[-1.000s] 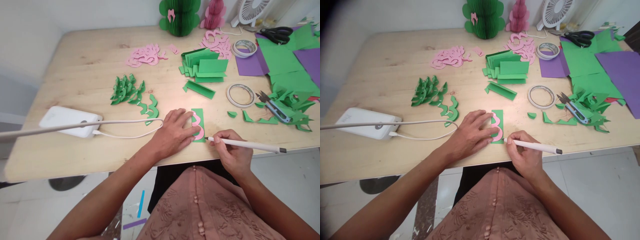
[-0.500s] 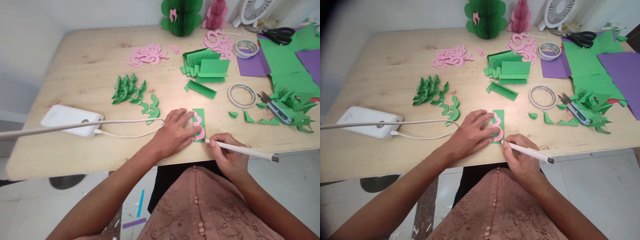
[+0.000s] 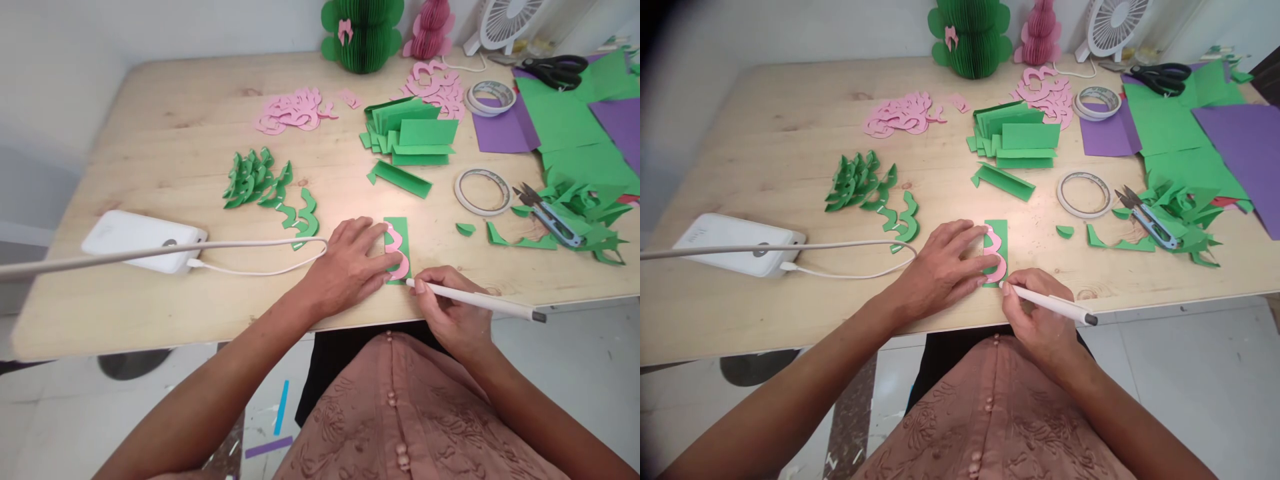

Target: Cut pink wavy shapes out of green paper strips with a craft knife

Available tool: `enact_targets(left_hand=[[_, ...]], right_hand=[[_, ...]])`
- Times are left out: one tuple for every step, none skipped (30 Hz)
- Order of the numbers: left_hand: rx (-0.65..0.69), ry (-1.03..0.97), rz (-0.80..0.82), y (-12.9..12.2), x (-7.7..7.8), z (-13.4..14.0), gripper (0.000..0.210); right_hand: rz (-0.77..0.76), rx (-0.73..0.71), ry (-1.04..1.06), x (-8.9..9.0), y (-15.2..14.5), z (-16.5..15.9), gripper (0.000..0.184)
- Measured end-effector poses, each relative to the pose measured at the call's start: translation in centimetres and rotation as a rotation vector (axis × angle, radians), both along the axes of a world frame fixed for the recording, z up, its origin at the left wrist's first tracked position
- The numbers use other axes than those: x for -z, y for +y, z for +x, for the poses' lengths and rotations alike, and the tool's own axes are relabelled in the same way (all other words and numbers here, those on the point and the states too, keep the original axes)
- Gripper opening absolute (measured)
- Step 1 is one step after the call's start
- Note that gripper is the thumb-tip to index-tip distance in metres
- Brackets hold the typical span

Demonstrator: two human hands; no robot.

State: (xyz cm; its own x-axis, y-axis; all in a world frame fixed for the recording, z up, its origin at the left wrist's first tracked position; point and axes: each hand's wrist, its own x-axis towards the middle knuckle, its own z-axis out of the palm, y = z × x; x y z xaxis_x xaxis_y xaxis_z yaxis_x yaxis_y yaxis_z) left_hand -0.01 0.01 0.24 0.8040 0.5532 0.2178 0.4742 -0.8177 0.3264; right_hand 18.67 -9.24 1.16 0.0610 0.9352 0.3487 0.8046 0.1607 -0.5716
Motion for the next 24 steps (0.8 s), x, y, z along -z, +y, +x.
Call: enact_targets(left_hand=[[-0.001, -0.001, 0.0, 0.0, 0.01, 0.0, 0.026], [-0.002, -0.001, 0.0, 0.0, 0.03, -0.01, 0.026], [-0.001, 0.0, -0.002, -0.01, 0.04, -0.02, 0.026], [-0.001, 0.0, -0.004, -0.01, 0.06, -0.02, 0.026], [-0.001, -0.001, -0.005, -0.01, 0.08, -0.03, 0.026], [0.0, -0.003, -0.006, -0.01, 0.09, -0.04, 0.026], [0.0, -0.005, -0.006, -0.01, 0.11, -0.05, 0.026], [0.001, -0.007, -0.005, -0.01, 0.12, -0.06, 0.026], [0.002, -0.009, -0.004, -0.01, 0.13, -0.06, 0.026], [0.003, -0.01, -0.002, -0.01, 0.13, -0.06, 0.026], [0.003, -0.01, -0.001, 0.0, 0.13, -0.05, 0.026], [0.003, -0.01, 0.0, 0.0, 0.12, -0.05, 0.025], [0.002, -0.008, 0.0, 0.01, 0.11, -0.04, 0.025], [0.001, -0.007, 0.0, 0.02, 0.1, -0.03, 0.025], [0.002, -0.006, 0.0, 0.02, 0.09, -0.02, 0.026], [0.002, -0.007, -0.001, 0.02, 0.08, -0.02, 0.025], [0.002, -0.009, -0.001, 0.02, 0.07, -0.01, 0.025], [0.002, -0.011, -0.002, 0.02, 0.07, -0.01, 0.025], [0.002, -0.012, -0.003, 0.02, 0.08, -0.01, 0.025], [0.002, -0.012, -0.004, 0.01, 0.09, -0.01, 0.025], [0.003, -0.01, -0.005, 0.01, 0.1, -0.02, 0.025], [0.004, -0.008, -0.006, 0.0, 0.11, -0.03, 0.026], [0.005, -0.006, -0.006, 0.0, 0.12, -0.03, 0.026], [0.006, -0.006, -0.006, 0.0, 0.13, -0.03, 0.026]], right_hand=[[0.003, -0.001, -0.003, 0.0, 0.01, 0.01, 0.01], [0.006, -0.002, -0.002, 0.0, 0.02, 0.02, 0.01], [0.008, -0.005, 0.001, 0.01, 0.03, 0.04, 0.009], [0.009, -0.006, 0.006, 0.03, 0.02, 0.05, 0.009], [0.011, -0.005, 0.011, 0.05, 0.02, 0.07, 0.009], [0.012, -0.004, 0.014, 0.07, 0.01, 0.08, 0.009], [0.014, -0.002, 0.017, 0.1, 0.0, 0.09, 0.009], [0.015, 0.001, 0.019, 0.12, -0.01, 0.1, 0.009], [0.015, 0.002, 0.019, 0.13, -0.01, 0.12, 0.009], [0.016, 0.003, 0.021, 0.15, -0.01, 0.13, 0.008], [0.017, 0.004, 0.022, 0.16, 0.0, 0.15, 0.008], [0.019, 0.006, 0.022, 0.17, 0.01, 0.17, 0.008], [0.021, 0.009, 0.022, 0.18, 0.02, 0.18, 0.008], [0.021, 0.012, 0.021, 0.18, 0.02, 0.19, 0.008], [0.02, 0.016, 0.021, 0.19, 0.03, 0.2, 0.008], [0.017, 0.019, 0.022, 0.19, 0.03, 0.2, 0.008], [0.015, 0.021, 0.025, 0.2, 0.03, 0.2, 0.008], [0.014, 0.023, 0.028, 0.21, 0.03, 0.2, 0.008], [0.012, 0.025, 0.032, 0.22, 0.02, 0.2, 0.007], [0.013, 0.027, 0.034, 0.24, 0.03, 0.2, 0.007], [0.014, 0.029, 0.035, 0.27, 0.03, 0.21, 0.007], [0.016, 0.03, 0.035, 0.29, 0.04, 0.22, 0.007], [0.02, 0.031, 0.035, 0.32, 0.05, 0.24, 0.007], [0.022, 0.032, 0.035, 0.34, 0.05, 0.25, 0.007]])
